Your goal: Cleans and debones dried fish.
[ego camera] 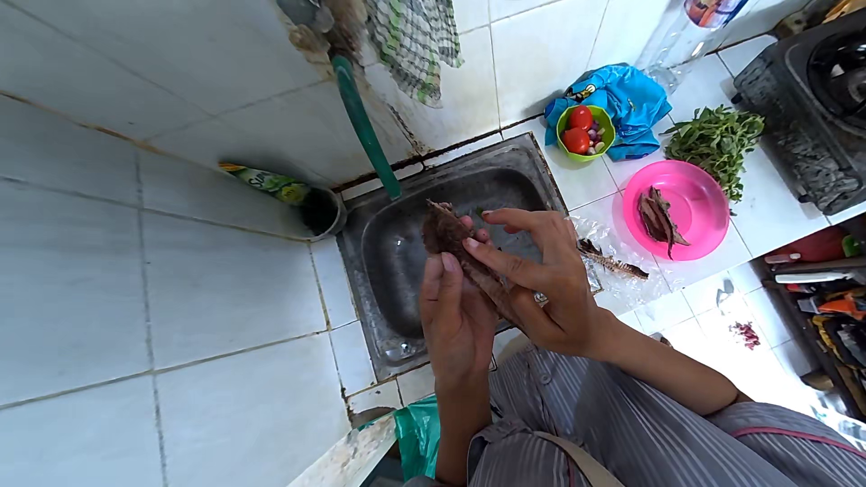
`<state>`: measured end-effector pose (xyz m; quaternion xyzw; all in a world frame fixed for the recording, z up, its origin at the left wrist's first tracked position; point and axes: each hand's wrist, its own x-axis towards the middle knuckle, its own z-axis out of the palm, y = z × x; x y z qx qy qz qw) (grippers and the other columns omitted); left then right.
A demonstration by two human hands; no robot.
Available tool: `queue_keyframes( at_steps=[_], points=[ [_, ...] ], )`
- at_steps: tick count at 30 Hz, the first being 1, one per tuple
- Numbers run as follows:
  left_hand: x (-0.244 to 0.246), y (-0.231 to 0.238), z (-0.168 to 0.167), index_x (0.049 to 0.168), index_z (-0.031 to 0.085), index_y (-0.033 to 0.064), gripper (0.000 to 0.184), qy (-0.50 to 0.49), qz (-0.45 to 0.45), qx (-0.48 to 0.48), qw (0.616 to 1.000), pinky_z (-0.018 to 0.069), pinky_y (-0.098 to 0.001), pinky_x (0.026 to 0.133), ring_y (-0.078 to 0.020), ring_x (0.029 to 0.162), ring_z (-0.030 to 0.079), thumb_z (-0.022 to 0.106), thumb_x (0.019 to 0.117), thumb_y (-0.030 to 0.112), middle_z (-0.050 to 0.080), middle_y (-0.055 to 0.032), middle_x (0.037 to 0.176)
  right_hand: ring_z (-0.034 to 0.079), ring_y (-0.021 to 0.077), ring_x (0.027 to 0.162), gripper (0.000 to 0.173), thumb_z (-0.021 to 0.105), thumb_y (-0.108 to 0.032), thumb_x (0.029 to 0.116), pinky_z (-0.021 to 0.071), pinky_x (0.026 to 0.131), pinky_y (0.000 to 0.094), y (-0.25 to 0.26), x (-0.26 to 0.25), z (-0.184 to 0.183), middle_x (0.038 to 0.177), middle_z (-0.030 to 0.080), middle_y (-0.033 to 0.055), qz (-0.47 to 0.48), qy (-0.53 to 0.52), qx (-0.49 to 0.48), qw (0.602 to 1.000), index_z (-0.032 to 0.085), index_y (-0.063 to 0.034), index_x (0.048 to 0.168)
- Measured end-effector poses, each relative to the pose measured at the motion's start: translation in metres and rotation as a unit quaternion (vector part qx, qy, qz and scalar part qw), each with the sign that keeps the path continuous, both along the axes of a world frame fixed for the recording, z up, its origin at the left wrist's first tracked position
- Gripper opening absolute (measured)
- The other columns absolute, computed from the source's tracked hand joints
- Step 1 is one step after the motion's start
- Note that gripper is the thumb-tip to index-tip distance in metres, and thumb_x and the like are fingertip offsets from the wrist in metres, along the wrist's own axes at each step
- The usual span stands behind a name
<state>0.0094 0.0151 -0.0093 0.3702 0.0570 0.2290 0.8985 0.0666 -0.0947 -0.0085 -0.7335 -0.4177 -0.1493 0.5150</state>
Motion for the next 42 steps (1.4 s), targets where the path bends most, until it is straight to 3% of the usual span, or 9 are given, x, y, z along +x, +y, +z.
queue_keyframes(
  at_steps=[8,13,20,42],
  points=[
    [-0.0009,-0.0009,-0.0014,0.116,0.072,0.0189,0.02,-0.004,0.0,0.005,1.0,0.0557,-0.0238,0.094,-0.0063,0.113,0.066,0.063,0.1001,0.026,0.069,0.0038,0.124,0.057,0.03,0.117,0.036,0.05,-0.008,0.0926,0.043,0.095,0.0471,-0.0009,0.0009,-0.0002,0.126,0.064,0.0213,0.023,0.057,0.042,0.997,0.076,-0.0028,0.117],
    [-0.0004,-0.0003,-0.0017,0.12,0.069,0.0164,0.023,0.0,-0.001,-0.007,1.0,0.0556,-0.0243,0.095,-0.0079,0.111,0.067,0.065,0.0989,0.026,0.069,0.0015,0.124,0.057,0.0287,0.117,0.031,0.052,-0.008,0.093,0.0441,0.096,0.0458,-0.0018,0.0002,0.0004,0.125,0.064,0.0198,0.034,0.067,0.054,0.996,0.079,-0.0069,0.109],
    [-0.0006,-0.001,-0.0008,0.12,0.07,0.018,0.022,-0.006,-0.007,0.003,1.0,0.055,-0.0237,0.095,-0.006,0.113,0.065,0.061,0.101,0.025,0.068,0.0042,0.125,0.058,0.0278,0.115,0.034,0.051,-0.01,0.0942,0.0442,0.096,0.0451,-0.0017,-0.0003,-0.0038,0.123,0.066,0.0192,0.016,0.059,0.066,0.996,0.077,-0.0027,0.115],
    [0.0007,-0.0022,-0.0026,0.122,0.069,0.0179,0.023,0.004,0.008,0.023,1.0,0.0551,-0.0241,0.095,-0.0071,0.113,0.066,0.061,0.1015,0.025,0.069,0.003,0.125,0.059,0.0225,0.113,0.029,0.05,-0.008,0.0947,0.046,0.096,0.0389,-0.0009,0.002,-0.0022,0.121,0.066,0.017,0.048,0.115,0.088,0.988,0.078,-0.0032,0.102]
  ],
)
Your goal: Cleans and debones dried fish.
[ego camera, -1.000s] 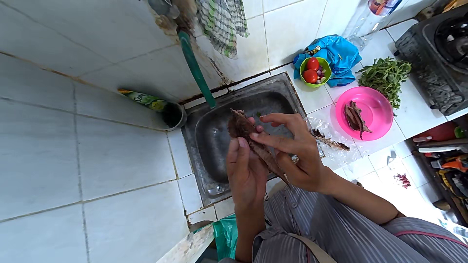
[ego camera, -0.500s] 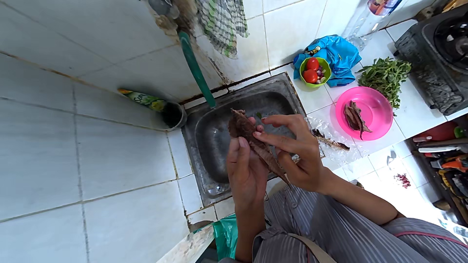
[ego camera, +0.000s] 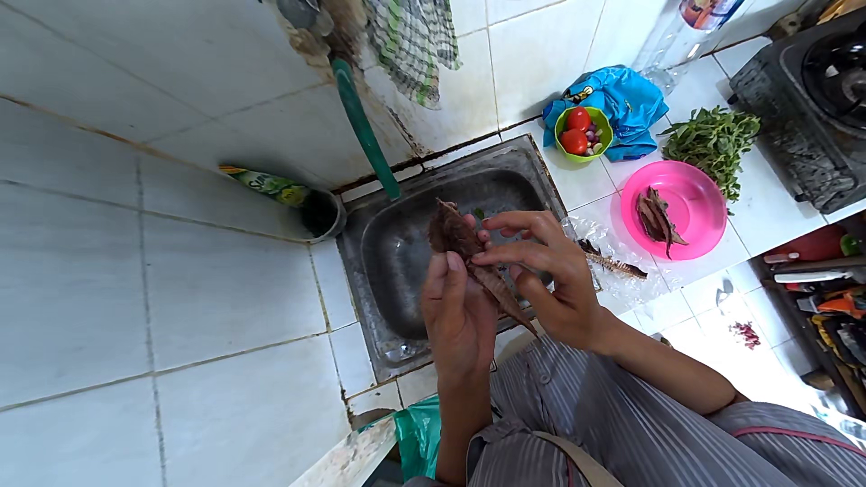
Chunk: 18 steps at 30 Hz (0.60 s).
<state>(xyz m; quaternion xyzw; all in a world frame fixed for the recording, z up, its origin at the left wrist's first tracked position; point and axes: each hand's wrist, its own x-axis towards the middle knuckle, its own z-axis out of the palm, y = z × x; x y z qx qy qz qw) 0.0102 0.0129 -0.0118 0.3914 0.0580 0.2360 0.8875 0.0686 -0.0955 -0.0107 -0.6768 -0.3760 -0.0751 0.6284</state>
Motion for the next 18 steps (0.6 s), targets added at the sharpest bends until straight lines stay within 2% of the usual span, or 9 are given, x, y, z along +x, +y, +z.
queue_keyframes(
  at_steps=[2,6,8,11,14,18],
  points=[
    [0.0,-0.001,0.0,0.121,0.069,0.0177,0.022,0.003,0.001,0.003,1.0,0.0551,-0.0238,0.095,-0.0068,0.112,0.066,0.06,0.1018,0.024,0.069,0.0032,0.124,0.059,0.0218,0.113,0.027,0.052,-0.007,0.0943,0.0472,0.095,0.0373,-0.001,-0.001,0.0,0.122,0.066,0.0166,0.007,0.016,0.007,1.0,0.078,-0.0032,0.099],
    [0.001,0.001,0.001,0.127,0.065,0.0159,0.027,-0.003,-0.017,-0.015,1.0,0.0542,-0.0245,0.096,-0.0075,0.112,0.065,0.057,0.1031,0.024,0.067,0.0033,0.126,0.06,0.0198,0.114,0.02,0.056,-0.006,0.0903,0.0493,0.096,0.0342,-0.001,0.001,0.003,0.119,0.067,0.0152,0.001,0.049,0.02,0.999,0.075,0.0003,0.096],
    [0.001,0.0,0.004,0.126,0.064,0.0154,0.026,0.004,-0.028,-0.035,0.999,0.0548,-0.0234,0.093,-0.007,0.11,0.065,0.051,0.1045,0.023,0.067,0.0035,0.125,0.062,0.0205,0.111,0.017,0.063,-0.006,0.0884,0.0509,0.094,0.0336,0.001,0.003,0.003,0.117,0.068,0.016,-0.019,0.044,0.017,0.999,0.074,0.0023,0.098],
    [0.0,-0.001,0.005,0.124,0.064,0.0127,0.033,-0.002,-0.035,-0.071,0.997,0.0541,-0.0235,0.093,-0.0073,0.113,0.065,0.038,0.1067,0.021,0.068,0.0021,0.125,0.062,0.0193,0.108,0.015,0.076,-0.01,0.0852,0.051,0.093,0.0329,0.005,0.005,0.001,0.114,0.069,0.0143,-0.051,0.029,0.011,0.998,0.078,0.0001,0.097],
    [0.001,-0.002,0.005,0.119,0.066,0.0128,0.033,-0.013,-0.035,-0.084,0.996,0.0528,-0.024,0.096,-0.0078,0.116,0.064,0.036,0.1058,0.02,0.068,0.0014,0.125,0.062,0.0176,0.106,0.014,0.082,-0.012,0.0812,0.0495,0.091,0.0311,0.009,0.007,-0.002,0.111,0.07,0.0127,-0.078,0.0,0.014,0.997,0.08,-0.0025,0.092],
    [0.002,-0.003,0.005,0.114,0.067,0.013,0.032,-0.006,-0.029,-0.082,0.996,0.0547,-0.0242,0.092,-0.0091,0.112,0.065,0.037,0.1049,0.019,0.069,0.0004,0.122,0.061,0.0171,0.104,0.01,0.082,-0.011,0.0808,0.0469,0.092,0.0332,0.013,0.01,0.0,0.107,0.07,0.0108,-0.088,-0.02,0.023,0.996,0.077,-0.0032,0.085]
  ],
)
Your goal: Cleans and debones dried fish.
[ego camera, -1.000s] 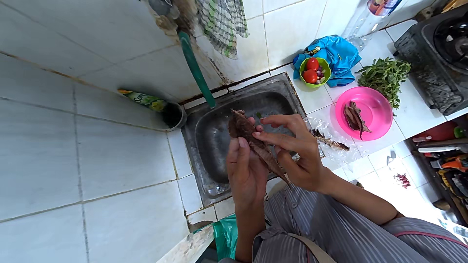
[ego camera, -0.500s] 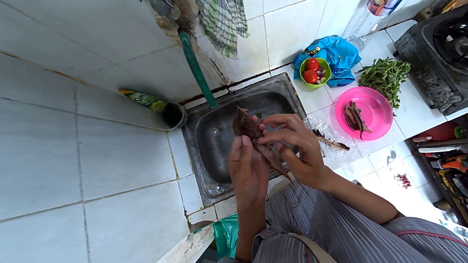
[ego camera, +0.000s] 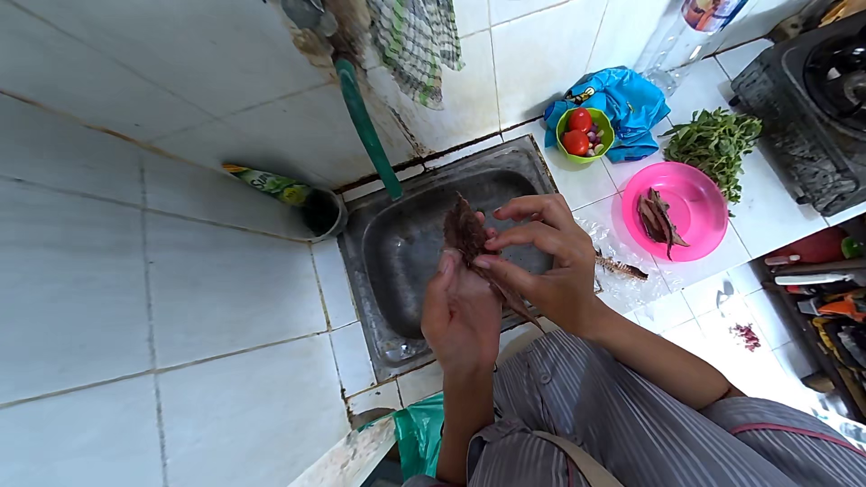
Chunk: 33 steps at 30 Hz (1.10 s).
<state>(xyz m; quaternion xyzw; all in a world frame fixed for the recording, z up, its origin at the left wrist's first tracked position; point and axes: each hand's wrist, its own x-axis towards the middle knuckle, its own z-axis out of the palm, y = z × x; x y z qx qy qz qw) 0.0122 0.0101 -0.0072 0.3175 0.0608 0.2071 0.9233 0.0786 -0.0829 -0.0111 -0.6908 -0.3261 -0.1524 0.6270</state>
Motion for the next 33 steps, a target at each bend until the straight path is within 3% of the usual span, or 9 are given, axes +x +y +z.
queue_keyframes(
  at_steps=[10,14,17,20,22,23,26,28,33],
  points=[
    [0.0,-0.001,-0.005,0.118,0.067,0.0161,0.024,0.03,0.016,0.043,0.998,0.0551,-0.0249,0.094,-0.0074,0.114,0.065,0.047,0.1052,0.02,0.07,0.0028,0.12,0.06,0.0229,0.11,0.008,0.074,-0.009,0.0877,0.0473,0.094,0.0396,0.002,0.006,0.005,0.115,0.066,0.0157,0.043,0.021,-0.025,0.999,0.071,-0.0014,0.085],
    [-0.001,0.003,-0.008,0.122,0.067,0.0161,0.026,0.038,0.024,0.054,0.998,0.0552,-0.0244,0.095,-0.0076,0.111,0.066,0.046,0.1062,0.019,0.069,0.0025,0.124,0.059,0.009,0.101,0.01,0.074,-0.005,0.0896,0.0512,0.086,0.0163,-0.007,0.014,0.01,0.101,0.059,0.0091,0.033,0.023,0.052,0.998,0.068,0.0021,0.089],
    [-0.001,0.007,-0.01,0.124,0.065,0.015,0.027,0.039,0.017,0.051,0.998,0.0546,-0.0239,0.095,-0.0084,0.109,0.066,0.044,0.1068,0.018,0.067,0.0016,0.124,0.059,0.0067,0.09,0.011,0.076,0.001,0.0868,0.0522,0.078,0.0153,-0.009,0.019,-0.005,0.09,0.057,0.006,0.008,0.007,0.092,0.996,0.065,0.0022,0.086],
    [0.0,0.008,-0.011,0.126,0.061,0.0137,0.032,0.055,0.011,0.033,0.998,0.0548,-0.023,0.094,-0.0086,0.107,0.066,0.035,0.1074,0.017,0.066,0.0009,0.124,0.07,0.0229,0.092,0.005,0.072,0.005,0.0852,0.0594,0.082,0.0352,-0.012,0.026,-0.058,0.103,0.07,0.0178,-0.012,0.01,-0.12,0.993,0.069,0.0038,0.09],
    [0.003,0.009,-0.014,0.129,0.057,0.0114,0.039,0.062,0.017,0.02,0.998,0.0543,-0.0233,0.094,-0.0094,0.106,0.065,0.024,0.1086,0.018,0.064,0.0001,0.124,0.044,0.047,0.143,0.037,0.068,0.004,0.0913,0.033,0.111,0.0723,-0.012,0.027,-0.074,0.156,0.046,0.0245,0.093,0.154,-0.368,0.912,0.069,0.0008,0.128],
    [0.006,0.01,-0.017,0.128,0.056,0.0104,0.042,0.064,0.028,0.025,0.997,0.0538,-0.0238,0.094,-0.0098,0.106,0.065,0.019,0.109,0.019,0.064,0.0,0.123,0.032,0.0493,0.149,0.043,0.064,0.001,0.0957,0.0252,0.114,0.076,-0.01,0.026,-0.076,0.162,0.036,0.0264,0.133,0.215,-0.404,0.879,0.063,-0.0016,0.139],
    [0.014,0.011,-0.037,0.124,0.055,0.0126,0.037,0.1,0.078,0.117,0.985,0.0531,-0.0226,0.093,-0.0065,0.104,0.064,0.021,0.1083,0.017,0.065,0.0038,0.119,0.066,0.0279,0.117,0.032,0.055,-0.013,0.1062,0.0524,0.102,0.0441,-0.016,0.014,-0.058,0.129,0.067,0.0223,0.188,0.334,-0.293,0.876,0.065,0.0011,0.133],
    [0.02,0.01,-0.048,0.125,0.055,0.0118,0.031,0.135,0.097,0.175,0.97,0.0544,-0.0205,0.092,-0.003,0.102,0.065,0.028,0.1081,0.011,0.066,0.0069,0.115,0.066,0.01,0.087,0.03,0.05,-0.014,0.1089,0.0559,0.082,0.0264,-0.018,0.012,-0.047,0.103,0.069,0.0149,0.257,0.447,-0.178,0.838,0.063,0.0083,0.124],
    [0.035,-0.003,-0.051,0.123,0.055,0.0098,0.026,0.153,0.091,0.251,0.951,0.0545,-0.0226,0.094,-0.0031,0.104,0.066,0.036,0.1065,0.006,0.067,0.0082,0.114,0.065,0.0045,0.077,0.03,0.043,-0.014,0.1112,0.0566,0.073,0.0229,-0.029,0.017,-0.048,0.093,0.066,0.0058,0.246,0.565,-0.036,0.787,0.061,0.0078,0.123]
  ],
)
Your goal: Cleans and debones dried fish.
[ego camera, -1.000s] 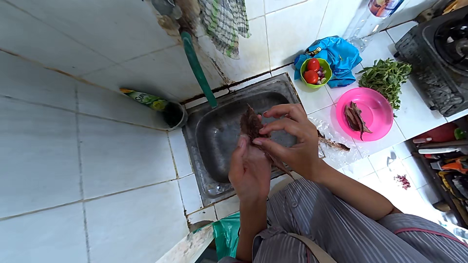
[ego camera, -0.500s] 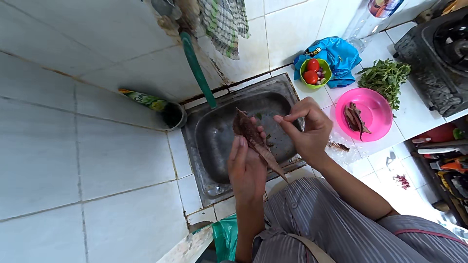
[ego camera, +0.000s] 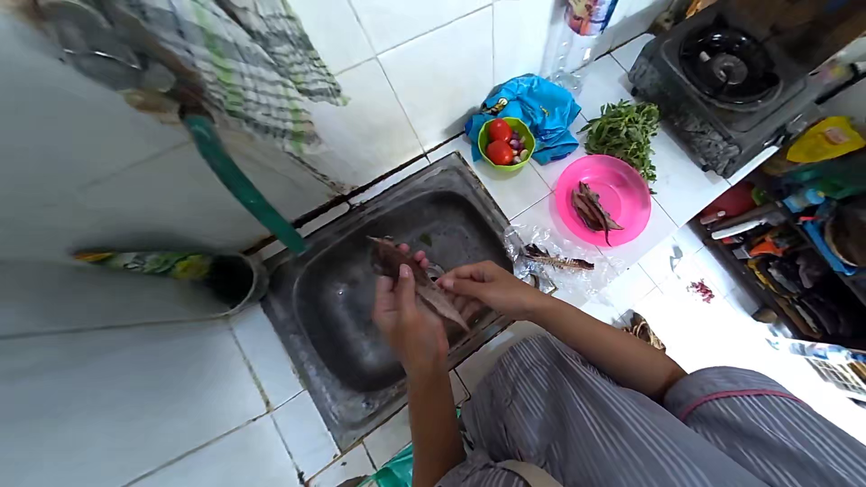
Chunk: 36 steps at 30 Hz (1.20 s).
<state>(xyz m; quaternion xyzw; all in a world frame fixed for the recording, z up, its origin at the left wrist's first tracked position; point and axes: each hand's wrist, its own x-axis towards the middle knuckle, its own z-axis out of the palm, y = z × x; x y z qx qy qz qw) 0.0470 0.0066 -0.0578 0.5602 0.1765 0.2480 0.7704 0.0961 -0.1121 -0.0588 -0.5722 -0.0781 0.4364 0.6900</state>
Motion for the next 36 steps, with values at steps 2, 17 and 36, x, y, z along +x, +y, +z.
queue_keyframes(
  at_steps=[2,17,36],
  points=[
    [0.004,-0.005,-0.001,0.125,0.055,0.0084,0.026,-0.014,-0.023,0.011,1.0,0.0538,-0.0242,0.097,-0.0041,0.107,0.065,0.037,0.106,0.005,0.066,0.0078,0.117,0.064,0.0028,0.075,0.032,0.041,-0.017,0.1119,0.0558,0.071,0.0212,-0.006,0.0,-0.001,0.088,0.065,0.001,-0.036,0.003,0.012,0.999,0.063,0.005,0.119],
    [-0.002,-0.005,0.012,0.142,0.044,-0.0089,0.061,-0.019,-0.02,0.207,0.978,0.0549,-0.0243,0.096,-0.0064,0.11,0.065,0.071,0.089,0.003,0.064,-0.0048,0.125,0.064,0.0007,0.064,0.02,0.074,0.003,0.0871,0.0568,0.061,0.0169,-0.029,-0.012,0.018,0.08,0.07,0.0006,-0.225,-0.238,0.023,0.944,0.069,0.002,0.107],
    [0.008,-0.026,0.024,0.115,0.062,-0.0006,0.025,-0.048,0.083,0.158,0.983,0.0617,-0.0229,0.081,-0.0027,0.086,0.072,0.07,0.0912,-0.002,0.074,0.0065,0.096,0.07,0.0078,0.074,0.025,0.077,-0.001,0.0818,0.058,0.07,0.0175,-0.008,-0.016,0.002,0.086,0.073,0.015,-0.303,-0.529,-0.041,0.791,0.071,0.0122,0.102]
  ],
)
